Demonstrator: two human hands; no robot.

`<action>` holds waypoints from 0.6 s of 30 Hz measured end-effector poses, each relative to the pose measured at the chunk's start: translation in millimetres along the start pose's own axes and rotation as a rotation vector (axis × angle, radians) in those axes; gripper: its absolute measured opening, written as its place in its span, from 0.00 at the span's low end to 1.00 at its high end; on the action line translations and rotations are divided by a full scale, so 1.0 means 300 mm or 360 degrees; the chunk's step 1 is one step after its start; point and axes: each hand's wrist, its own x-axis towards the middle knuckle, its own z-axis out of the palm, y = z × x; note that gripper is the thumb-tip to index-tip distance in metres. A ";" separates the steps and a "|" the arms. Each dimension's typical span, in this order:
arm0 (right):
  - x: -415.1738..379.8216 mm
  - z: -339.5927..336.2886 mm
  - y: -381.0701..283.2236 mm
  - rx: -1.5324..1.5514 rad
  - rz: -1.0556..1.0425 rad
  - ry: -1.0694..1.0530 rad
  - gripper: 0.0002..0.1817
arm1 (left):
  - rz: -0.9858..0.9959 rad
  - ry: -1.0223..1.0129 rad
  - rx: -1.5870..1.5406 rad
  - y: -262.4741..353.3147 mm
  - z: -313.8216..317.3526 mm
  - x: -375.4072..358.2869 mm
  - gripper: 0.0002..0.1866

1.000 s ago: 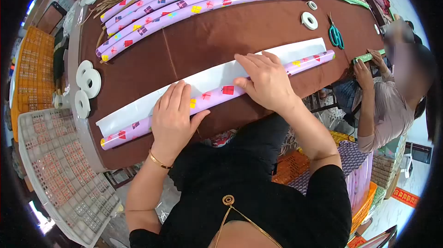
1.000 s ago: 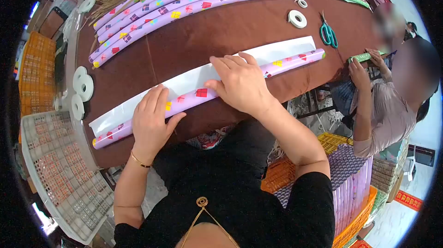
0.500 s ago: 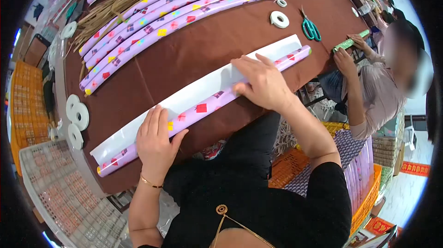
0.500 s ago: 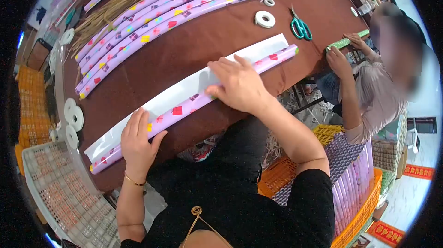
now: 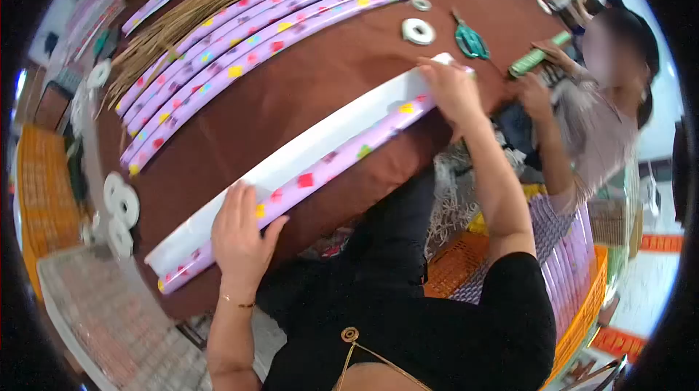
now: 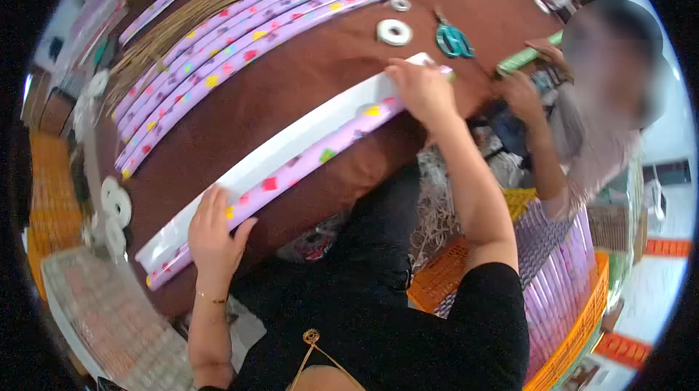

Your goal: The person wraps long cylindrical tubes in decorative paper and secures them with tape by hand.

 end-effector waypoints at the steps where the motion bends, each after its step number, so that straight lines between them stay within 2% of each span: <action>1: 0.008 -0.050 -0.053 0.0103 0.0134 -0.0151 0.19 | -0.0002 0.0000 -0.0018 -0.005 -0.001 -0.002 0.36; 2: 0.013 -0.016 -0.017 0.0030 0.0006 -0.0047 0.19 | -0.0021 -0.0024 -0.0081 -0.006 -0.007 0.000 0.36; 4: 0.002 -0.007 -0.027 0.0344 0.0179 -0.0087 0.18 | -0.0076 -0.0036 -0.0192 -0.022 -0.012 0.003 0.36; 5: 0.011 0.018 0.002 0.0164 0.0235 -0.0140 0.17 | -0.0094 -0.0016 -0.0254 -0.034 -0.013 -0.008 0.36; 6: 0.007 0.010 -0.006 0.0222 0.0194 -0.0185 0.18 | -0.0105 -0.0027 -0.0221 -0.045 -0.024 -0.024 0.36; 7: 0.010 0.046 0.050 0.0353 0.0029 -0.0076 0.19 | -0.0095 -0.0040 -0.0208 -0.055 -0.033 -0.034 0.36; 9: 0.025 0.071 0.094 0.0366 -0.0038 -0.0124 0.19 | -0.0141 -0.0016 -0.0120 -0.083 -0.056 -0.069 0.37; 10: 0.026 0.060 0.115 0.0340 -0.0015 -0.0133 0.20 | -0.0073 0.0017 -0.0101 -0.083 -0.064 -0.074 0.37; 18: 0.043 0.079 0.175 0.0367 -0.0034 -0.0132 0.22 | -0.0223 0.0093 -0.0067 -0.163 -0.117 -0.162 0.37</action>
